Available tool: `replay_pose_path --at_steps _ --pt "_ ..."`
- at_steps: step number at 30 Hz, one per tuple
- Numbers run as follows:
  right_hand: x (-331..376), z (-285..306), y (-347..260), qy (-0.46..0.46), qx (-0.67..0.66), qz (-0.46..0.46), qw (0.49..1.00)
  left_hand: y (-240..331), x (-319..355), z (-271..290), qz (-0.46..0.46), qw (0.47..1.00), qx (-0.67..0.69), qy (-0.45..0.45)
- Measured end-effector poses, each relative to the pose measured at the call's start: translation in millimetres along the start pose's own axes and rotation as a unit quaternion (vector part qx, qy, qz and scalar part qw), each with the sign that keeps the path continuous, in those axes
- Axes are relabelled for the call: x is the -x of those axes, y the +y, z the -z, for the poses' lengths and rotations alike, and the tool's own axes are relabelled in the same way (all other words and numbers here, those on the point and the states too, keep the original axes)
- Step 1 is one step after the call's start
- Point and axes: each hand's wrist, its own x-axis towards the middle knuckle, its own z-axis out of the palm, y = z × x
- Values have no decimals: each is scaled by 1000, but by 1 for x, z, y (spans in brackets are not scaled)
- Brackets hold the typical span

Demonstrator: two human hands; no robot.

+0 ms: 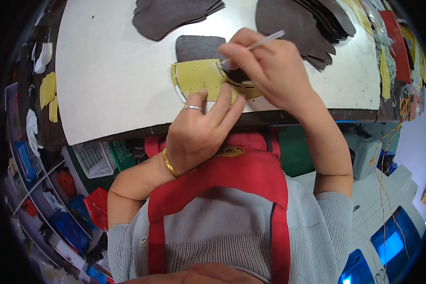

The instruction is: The person marks leather pieces by tracing around a template with a stylus, gathers the marked pieces into a stack, and secures the bundle with a rubber band.

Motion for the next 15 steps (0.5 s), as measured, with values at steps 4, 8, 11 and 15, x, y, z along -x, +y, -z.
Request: replay_pose_path --at_steps 4,8,11,15 --pt "5 -6 4 -5 113 63 992 -1 -2 -4 -17 999 -8 -31" --pt "16 -2 -2 0 227 75 971 -1 -1 -2 -12 998 -9 -59" --pt "50 18 -9 4 264 52 963 0 -2 0 -6 997 -32 -70" --pt "51 31 -11 -10 262 -10 965 1 -4 -1 0 997 -57 -47"
